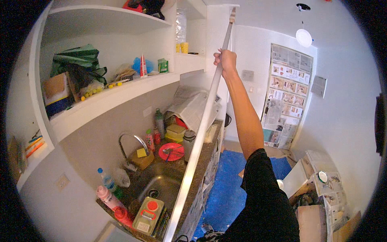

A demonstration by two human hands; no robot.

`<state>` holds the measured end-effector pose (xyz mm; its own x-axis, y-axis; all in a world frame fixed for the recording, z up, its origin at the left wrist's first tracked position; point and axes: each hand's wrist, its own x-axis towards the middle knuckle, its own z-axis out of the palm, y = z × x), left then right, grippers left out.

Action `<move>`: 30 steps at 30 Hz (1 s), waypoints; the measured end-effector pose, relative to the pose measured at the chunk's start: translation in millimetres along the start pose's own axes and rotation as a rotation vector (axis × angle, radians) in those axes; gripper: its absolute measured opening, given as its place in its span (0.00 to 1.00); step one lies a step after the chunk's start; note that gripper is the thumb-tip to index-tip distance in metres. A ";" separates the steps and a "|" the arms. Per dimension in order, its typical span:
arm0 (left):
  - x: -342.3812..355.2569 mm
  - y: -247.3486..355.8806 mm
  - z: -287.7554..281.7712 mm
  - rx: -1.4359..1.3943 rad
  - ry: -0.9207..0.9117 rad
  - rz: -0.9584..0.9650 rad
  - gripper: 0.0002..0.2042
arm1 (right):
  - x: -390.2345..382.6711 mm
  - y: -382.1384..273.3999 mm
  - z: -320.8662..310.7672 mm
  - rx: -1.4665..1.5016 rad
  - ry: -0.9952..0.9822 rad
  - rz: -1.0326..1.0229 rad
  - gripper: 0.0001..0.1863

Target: The person paints a ceiling using a paint roller attached to a long extension pole, moving the roller back and forth across the white surface.

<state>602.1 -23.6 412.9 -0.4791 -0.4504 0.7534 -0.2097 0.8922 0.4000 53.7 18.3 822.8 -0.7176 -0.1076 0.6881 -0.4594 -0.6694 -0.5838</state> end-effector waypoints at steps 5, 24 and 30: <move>8.9 -3.3 25.9 -0.001 -0.021 0.095 0.18 | 25.2 17.7 -48.0 -0.031 0.065 0.013 0.11; 145.5 117.5 265.9 -0.165 -0.147 -0.111 0.19 | 263.3 72.7 -186.1 -0.088 0.060 -0.097 0.10; 162.1 132.0 284.1 -0.155 -0.143 -0.152 0.19 | 289.8 87.5 -198.7 -0.028 0.066 -0.078 0.10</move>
<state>254.5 30.7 439.5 -0.5697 -0.5599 0.6016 -0.1605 0.7937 0.5867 -298.5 74.6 885.6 -0.7118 -0.0064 0.7024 -0.5291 -0.6529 -0.5421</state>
